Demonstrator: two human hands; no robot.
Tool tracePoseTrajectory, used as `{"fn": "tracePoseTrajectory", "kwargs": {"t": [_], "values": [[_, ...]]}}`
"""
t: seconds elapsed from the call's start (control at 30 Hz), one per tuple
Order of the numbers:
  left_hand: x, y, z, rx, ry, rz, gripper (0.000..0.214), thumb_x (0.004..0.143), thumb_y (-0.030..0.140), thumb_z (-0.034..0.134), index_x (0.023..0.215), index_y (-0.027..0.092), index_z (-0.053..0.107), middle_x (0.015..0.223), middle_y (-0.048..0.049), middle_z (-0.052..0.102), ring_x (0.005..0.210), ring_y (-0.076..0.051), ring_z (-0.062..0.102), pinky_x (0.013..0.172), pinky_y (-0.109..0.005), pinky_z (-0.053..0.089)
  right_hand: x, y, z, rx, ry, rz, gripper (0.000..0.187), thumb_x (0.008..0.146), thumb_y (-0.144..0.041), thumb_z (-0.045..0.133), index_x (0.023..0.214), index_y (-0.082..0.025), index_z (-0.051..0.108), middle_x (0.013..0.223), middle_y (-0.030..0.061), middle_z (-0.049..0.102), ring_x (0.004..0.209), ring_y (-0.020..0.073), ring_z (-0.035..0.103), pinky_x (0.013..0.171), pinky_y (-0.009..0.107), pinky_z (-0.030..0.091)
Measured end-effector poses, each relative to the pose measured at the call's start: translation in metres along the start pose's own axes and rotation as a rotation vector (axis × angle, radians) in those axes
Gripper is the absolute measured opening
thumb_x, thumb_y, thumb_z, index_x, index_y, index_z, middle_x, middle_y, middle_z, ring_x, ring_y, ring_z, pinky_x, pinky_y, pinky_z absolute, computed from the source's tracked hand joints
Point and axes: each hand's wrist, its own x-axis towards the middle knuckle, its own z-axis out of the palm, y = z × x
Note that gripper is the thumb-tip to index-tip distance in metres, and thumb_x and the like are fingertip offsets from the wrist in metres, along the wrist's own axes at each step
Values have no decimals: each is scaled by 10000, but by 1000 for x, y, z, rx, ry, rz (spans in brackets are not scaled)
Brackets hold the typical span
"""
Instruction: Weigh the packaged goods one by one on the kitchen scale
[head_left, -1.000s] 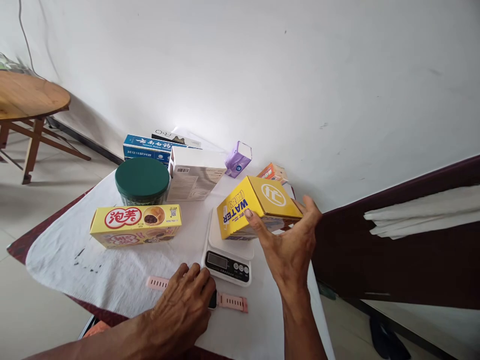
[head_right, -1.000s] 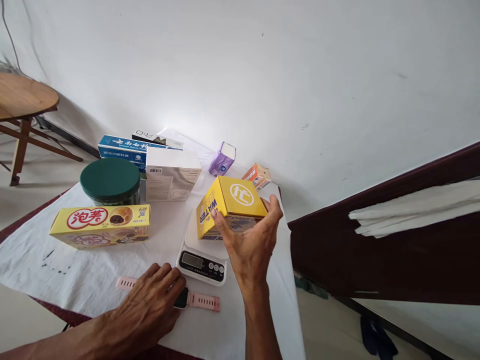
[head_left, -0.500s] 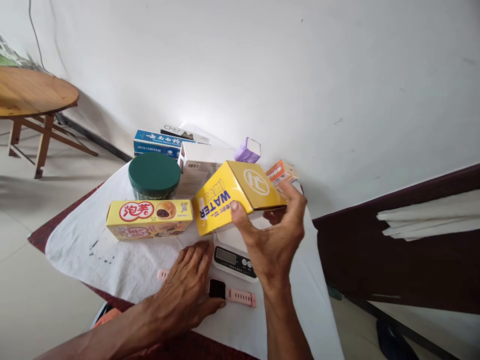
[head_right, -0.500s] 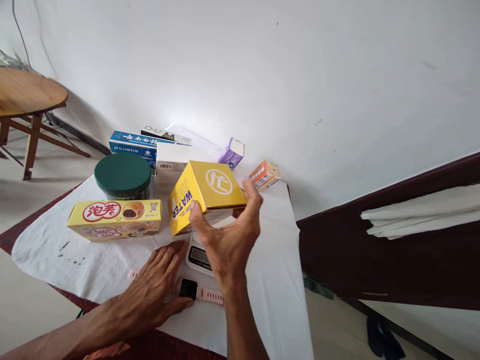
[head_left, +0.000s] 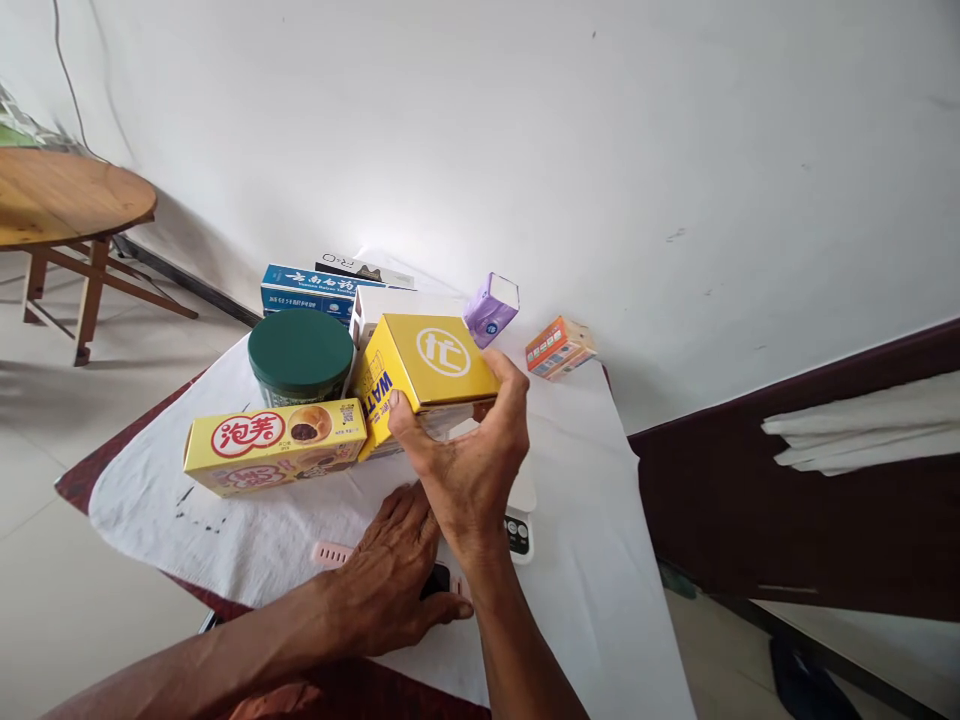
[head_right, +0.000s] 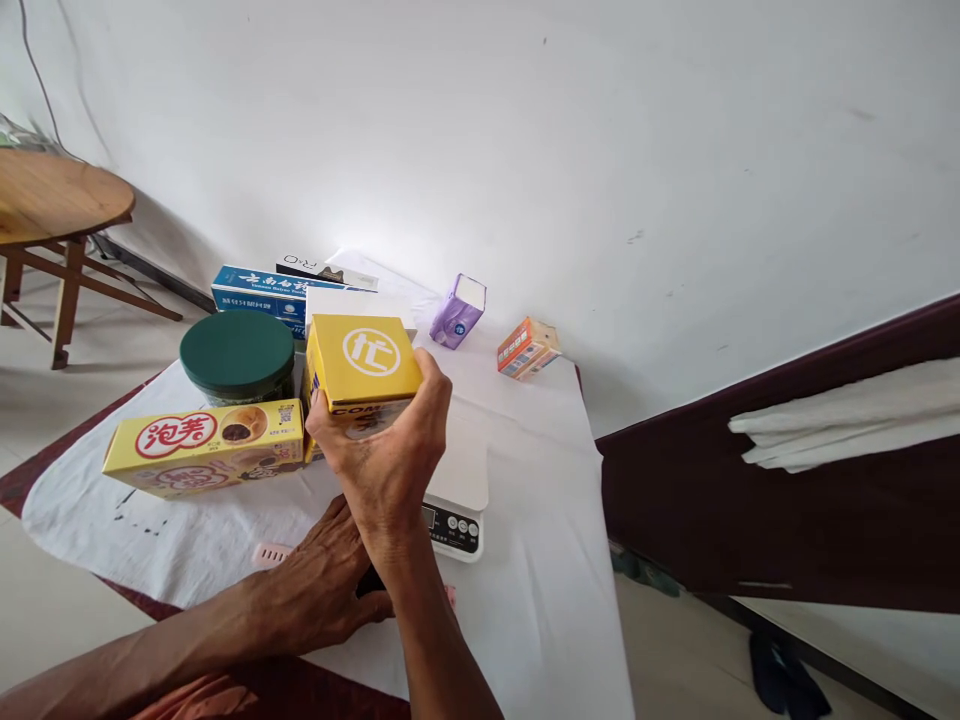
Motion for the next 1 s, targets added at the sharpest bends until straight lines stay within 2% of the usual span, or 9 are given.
{"fn": "tracePoseTrajectory", "kwargs": {"t": [0.17, 0.27, 0.47, 0.6, 0.7, 0.77, 0.87, 0.9, 1.0], "values": [[5, -14, 9, 46, 11, 64, 698, 961, 353, 578, 1555, 137, 283, 1588, -242, 393, 1517, -366, 321, 1198, -629, 314, -11, 12, 15, -34, 5, -12, 735, 693, -505, 789, 1286, -202, 478, 1190, 126, 625, 1101, 303, 637, 940, 488, 558], [3, -21, 16, 68, 31, 98, 694, 968, 349, 556, 1567, 155, 264, 1561, -230, 434, 1481, -360, 379, 1191, -617, 329, -17, 18, 23, -74, 23, -41, 754, 707, -535, 780, 1305, -206, 460, 1183, 126, 619, 1105, 308, 627, 967, 511, 541], [4, -22, 20, 100, 34, 106, 470, 1023, 408, 464, 1445, 203, 489, 1338, -161, 635, 1294, -326, 552, 1136, -541, 430, -24, 13, 31, -53, -16, -16, 856, 728, -605, 801, 1368, -182, 421, 1224, 147, 605, 1157, 313, 608, 992, 505, 530], [10, -21, 10, 142, -44, 121, 405, 1025, 410, 479, 1368, 218, 575, 1310, -118, 658, 1218, -316, 595, 1125, -531, 451, -26, 13, 25, -26, -91, 2, 997, 734, -646, 796, 1470, -160, 330, 1338, 196, 564, 1251, 335, 573, 1011, 516, 522], [15, -25, 0, 144, -57, 126, 535, 999, 339, 539, 1505, 194, 439, 1458, -158, 565, 1392, -349, 481, 1175, -577, 390, -18, 21, 5, -8, -142, -21, 1080, 722, -678, 793, 1523, -177, 269, 1432, 216, 513, 1328, 351, 527, 1031, 537, 503], [18, -30, -2, 127, -34, 89, 749, 974, 346, 596, 1610, 173, 240, 1588, -214, 412, 1492, -373, 359, 1193, -605, 357, -5, 38, -13, -31, -108, -33, 1033, 736, -673, 784, 1513, -202, 291, 1441, 199, 515, 1328, 342, 525, 1037, 542, 488], [24, -39, 5, 105, -14, 65, 988, 952, 363, 643, 1651, 189, -33, 1683, -248, 198, 1552, -387, 235, 1211, -614, 330, 29, 85, -39, -112, 12, 18, 842, 812, -612, 730, 1449, -207, 358, 1396, 170, 547, 1279, 306, 548, 1044, 518, 468], [26, -41, 8, 101, -8, 73, 1033, 949, 362, 648, 1646, 201, -98, 1693, -247, 163, 1559, -388, 215, 1215, -612, 324, 43, 105, -45, -150, 37, 82, 808, 820, -615, 709, 1422, -194, 372, 1390, 174, 544, 1274, 303, 545, 1055, 514, 456], [33, -45, 13, 87, -2, 85, 1075, 955, 376, 646, 1633, 223, -174, 1704, -233, 133, 1561, -390, 209, 1227, -594, 317, 85, 168, -55, -258, 56, 349, 886, 734, -617, 735, 1375, -127, 370, 1415, 232, 478, 1326, 338, 484, 1093, 501, 415]]}}
